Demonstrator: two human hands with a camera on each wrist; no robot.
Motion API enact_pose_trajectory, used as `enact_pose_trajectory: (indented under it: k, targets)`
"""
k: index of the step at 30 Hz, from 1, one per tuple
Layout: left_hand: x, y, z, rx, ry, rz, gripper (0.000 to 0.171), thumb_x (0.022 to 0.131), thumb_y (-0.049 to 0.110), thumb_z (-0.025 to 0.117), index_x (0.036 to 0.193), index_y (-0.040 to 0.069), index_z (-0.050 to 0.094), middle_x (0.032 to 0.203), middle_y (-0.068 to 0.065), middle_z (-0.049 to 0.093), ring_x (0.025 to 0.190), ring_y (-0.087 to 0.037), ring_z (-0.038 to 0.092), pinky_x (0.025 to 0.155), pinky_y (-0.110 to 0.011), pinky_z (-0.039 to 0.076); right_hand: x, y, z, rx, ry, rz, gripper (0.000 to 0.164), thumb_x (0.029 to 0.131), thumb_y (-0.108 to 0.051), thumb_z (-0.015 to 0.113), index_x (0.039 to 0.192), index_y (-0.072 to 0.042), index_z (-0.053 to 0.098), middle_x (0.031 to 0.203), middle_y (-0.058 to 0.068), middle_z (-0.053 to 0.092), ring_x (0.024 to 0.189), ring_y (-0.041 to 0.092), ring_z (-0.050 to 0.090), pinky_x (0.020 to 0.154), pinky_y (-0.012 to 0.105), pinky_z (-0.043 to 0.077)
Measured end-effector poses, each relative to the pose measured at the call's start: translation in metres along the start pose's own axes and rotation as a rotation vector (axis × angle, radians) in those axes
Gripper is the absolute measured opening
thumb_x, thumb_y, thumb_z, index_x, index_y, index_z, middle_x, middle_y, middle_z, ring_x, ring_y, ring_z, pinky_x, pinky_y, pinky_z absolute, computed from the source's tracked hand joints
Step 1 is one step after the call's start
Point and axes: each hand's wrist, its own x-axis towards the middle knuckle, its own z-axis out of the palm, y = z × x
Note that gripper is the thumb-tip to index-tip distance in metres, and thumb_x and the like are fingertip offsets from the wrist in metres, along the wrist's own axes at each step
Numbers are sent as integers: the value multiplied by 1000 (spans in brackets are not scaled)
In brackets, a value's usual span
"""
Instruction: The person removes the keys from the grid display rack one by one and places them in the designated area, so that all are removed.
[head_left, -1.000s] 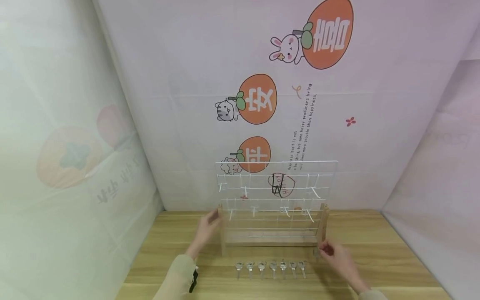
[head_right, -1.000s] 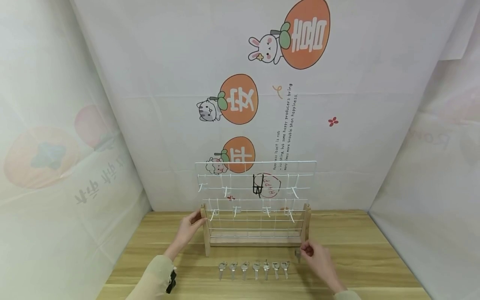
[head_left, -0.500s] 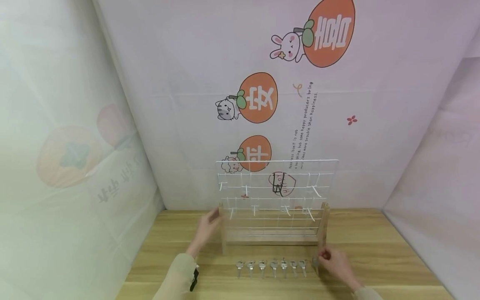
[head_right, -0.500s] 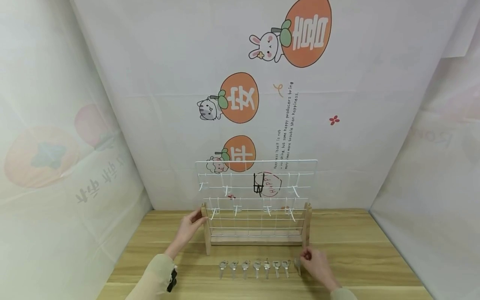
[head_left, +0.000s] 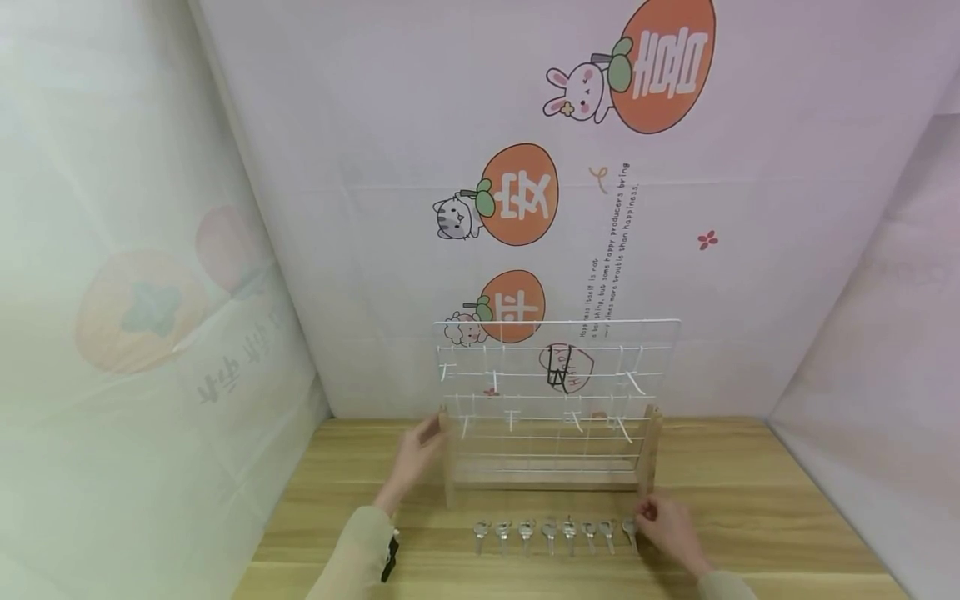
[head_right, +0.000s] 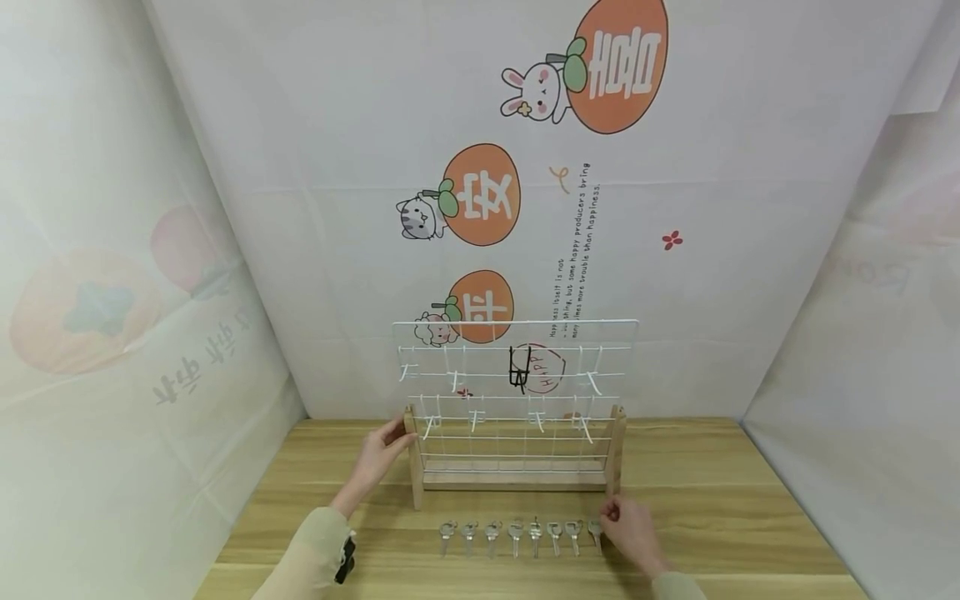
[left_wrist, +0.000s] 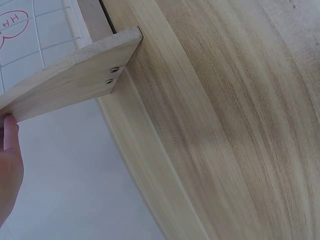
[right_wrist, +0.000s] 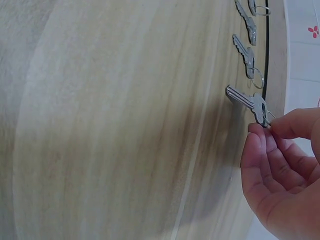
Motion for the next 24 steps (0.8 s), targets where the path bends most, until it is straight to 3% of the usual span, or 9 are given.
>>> enact_pose_trajectory:
  k: [16,20,24]
  targets:
    - [2,-4,2,28,28,36,48,94,9,65,135,-12,51,130,-32,60,122,-48,59,103,-51,53,3,7,9,-14,0,-25,11,75,2,70,85,-3,66,77,4,67,68,8,56,57,15,49]
    - [-1,8,3,15,27,22,47,94,3,64,135,-15,49,131,-35,58,122,-50,57,103,-53,52,3,8,10,-27,-1,-28,11,76,1,71,83,-5,66,76,3,67,68,8,56,57,15,49]
    - [0,4,4,-12,32,4,46,94,-2,61,136,-15,48,133,-35,56,124,-50,56,105,-55,50,3,9,10,-39,5,-39,12,75,1,71,82,-6,65,76,1,66,68,7,56,58,15,49]
